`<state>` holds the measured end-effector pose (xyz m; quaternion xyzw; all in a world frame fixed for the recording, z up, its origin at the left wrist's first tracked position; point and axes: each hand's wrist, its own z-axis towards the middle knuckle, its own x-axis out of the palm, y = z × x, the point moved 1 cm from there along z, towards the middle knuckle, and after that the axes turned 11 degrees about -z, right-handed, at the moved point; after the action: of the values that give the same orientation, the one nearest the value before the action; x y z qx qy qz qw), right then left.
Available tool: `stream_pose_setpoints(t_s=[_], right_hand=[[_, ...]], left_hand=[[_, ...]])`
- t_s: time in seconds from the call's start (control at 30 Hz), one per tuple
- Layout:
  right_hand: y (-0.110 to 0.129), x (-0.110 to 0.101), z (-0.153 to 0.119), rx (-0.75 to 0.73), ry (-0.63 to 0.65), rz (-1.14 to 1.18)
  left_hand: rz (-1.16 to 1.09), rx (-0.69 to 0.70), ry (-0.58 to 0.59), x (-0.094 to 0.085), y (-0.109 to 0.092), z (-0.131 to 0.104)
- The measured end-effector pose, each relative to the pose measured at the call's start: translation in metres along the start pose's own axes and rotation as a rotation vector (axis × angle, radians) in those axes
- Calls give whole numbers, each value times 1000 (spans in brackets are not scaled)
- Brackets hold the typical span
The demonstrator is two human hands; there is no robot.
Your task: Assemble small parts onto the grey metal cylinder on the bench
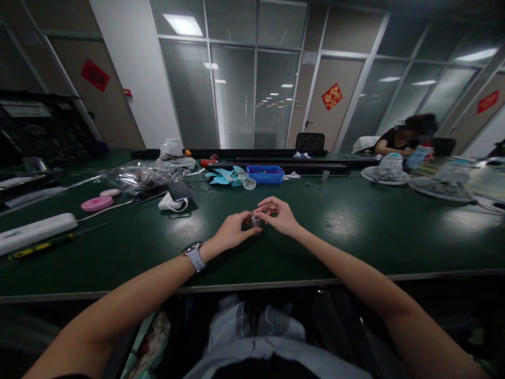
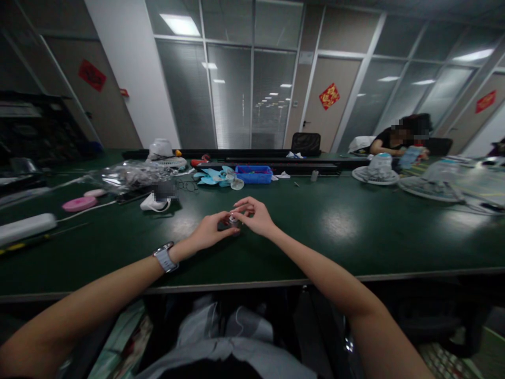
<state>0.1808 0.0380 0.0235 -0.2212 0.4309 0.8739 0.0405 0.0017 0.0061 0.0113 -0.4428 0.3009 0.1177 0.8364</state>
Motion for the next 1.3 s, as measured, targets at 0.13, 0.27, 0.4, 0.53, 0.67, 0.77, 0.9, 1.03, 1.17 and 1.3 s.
stream_pose_setpoints(t_s=[0.13, 0.27, 0.4, 0.53, 0.67, 0.77, 0.9, 1.03, 1.17, 1.3], right_hand=[[-11, -15, 5, 62, -62, 30], [-32, -34, 0, 179, 248, 20], [-45, -43, -4, 268, 565, -36], [-44, -45, -2, 234, 597, -87], [-41, -43, -4, 227, 589, -110], [-34, -40, -6, 180, 479, -137], [-17, -29, -3, 64, 154, -79], [1, -13, -1, -34, 47, -28], [8, -3, -1, -62, 53, -71], [9, -3, 1, -49, -18, -42]], left_hand=[[-28, -7, 9, -1, -1, 0], [-43, -9, 3, 0, 1, 0], [-43, -6, -1, 1, 2, 0], [-37, -3, -7, 1, 4, 0], [-36, -12, 0, 1, 4, 0], [-41, -9, -3, 1, 4, 0], [-58, -15, 0, 1, 4, 1], [-49, -19, 8, 1, 4, 1], [-35, -22, 5, 1, 2, 0], [-29, -25, -7, 1, 2, 0]])
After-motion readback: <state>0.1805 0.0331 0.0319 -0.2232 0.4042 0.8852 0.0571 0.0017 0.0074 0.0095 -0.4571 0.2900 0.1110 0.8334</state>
